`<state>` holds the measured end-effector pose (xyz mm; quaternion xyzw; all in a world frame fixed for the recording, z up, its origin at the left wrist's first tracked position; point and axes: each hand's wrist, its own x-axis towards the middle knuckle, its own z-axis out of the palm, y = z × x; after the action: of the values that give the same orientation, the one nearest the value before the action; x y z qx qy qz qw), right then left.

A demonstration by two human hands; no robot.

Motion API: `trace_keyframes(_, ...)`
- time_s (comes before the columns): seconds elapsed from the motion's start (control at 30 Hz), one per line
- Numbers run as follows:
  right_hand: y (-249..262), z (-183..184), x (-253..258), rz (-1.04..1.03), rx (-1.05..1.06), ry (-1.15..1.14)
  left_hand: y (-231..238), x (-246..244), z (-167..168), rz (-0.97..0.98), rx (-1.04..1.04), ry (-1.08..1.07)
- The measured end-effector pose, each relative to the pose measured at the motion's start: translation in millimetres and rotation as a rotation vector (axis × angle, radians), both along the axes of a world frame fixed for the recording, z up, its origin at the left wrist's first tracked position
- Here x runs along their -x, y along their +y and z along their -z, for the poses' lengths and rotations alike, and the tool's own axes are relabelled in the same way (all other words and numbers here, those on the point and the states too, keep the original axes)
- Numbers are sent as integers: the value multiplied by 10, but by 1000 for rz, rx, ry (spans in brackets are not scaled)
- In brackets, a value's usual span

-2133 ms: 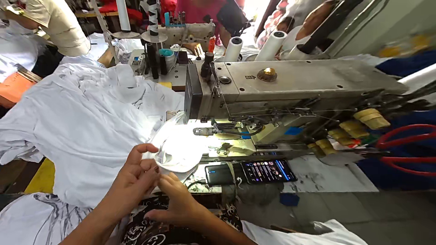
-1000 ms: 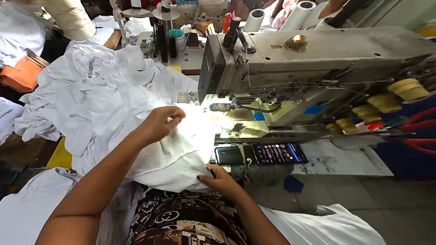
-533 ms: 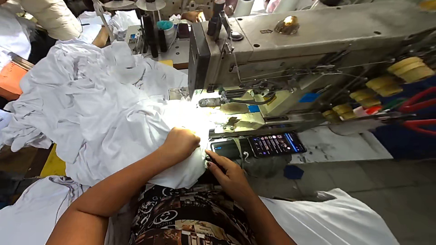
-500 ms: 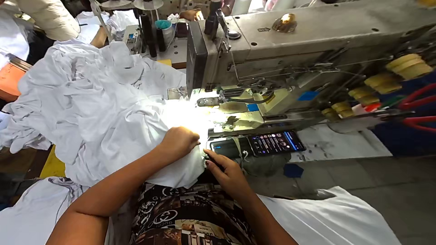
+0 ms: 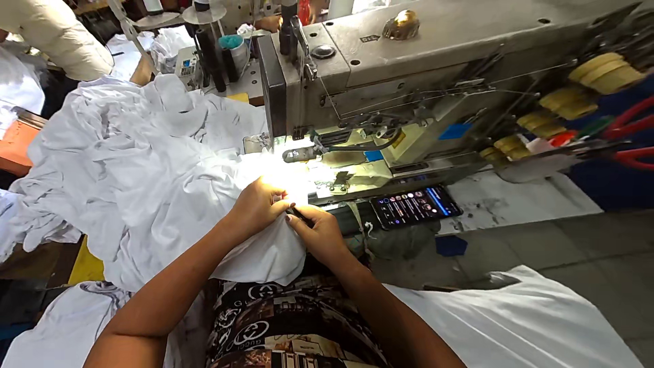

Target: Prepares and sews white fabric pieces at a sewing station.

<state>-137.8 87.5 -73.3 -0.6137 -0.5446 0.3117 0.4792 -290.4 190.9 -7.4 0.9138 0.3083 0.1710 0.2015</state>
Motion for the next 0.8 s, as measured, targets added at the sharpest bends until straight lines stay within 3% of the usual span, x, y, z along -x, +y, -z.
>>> trace_keyframes(0.1, 46, 50, 33, 54, -134, -32, -47, -4, 10, 43, -32, -81)
trace_keyframes(0.17, 35, 98, 21, 86, -188, -70, -87, 67, -54, 208, 25, -105)
trace_keyframes(0.27, -43, 118, -50, 29, -82, -49, -130, 280, -294, 653, 388, 13)
trace_keyframes(0.3, -62, 134, -49, 0, -20, -15, -138, 318, -353, 718, 457, 57)
trace_keyframes(0.4, -83, 215, 33, -88, 69, 56, -80, 306, -373, 488, 147, 127)
trace_keyframes(0.57, -110, 76, 36, -235, -208, -8, 80, 304, -129, 356, -130, 265)
trace_keyframes(0.67, 41, -61, -133, -230, -388, -214, 55, 509, -365, 281, -412, 12)
trace_keyframes(0.8, 320, -161, -448, -198, -375, -417, 246, 1215, -1238, -149, -746, -447)
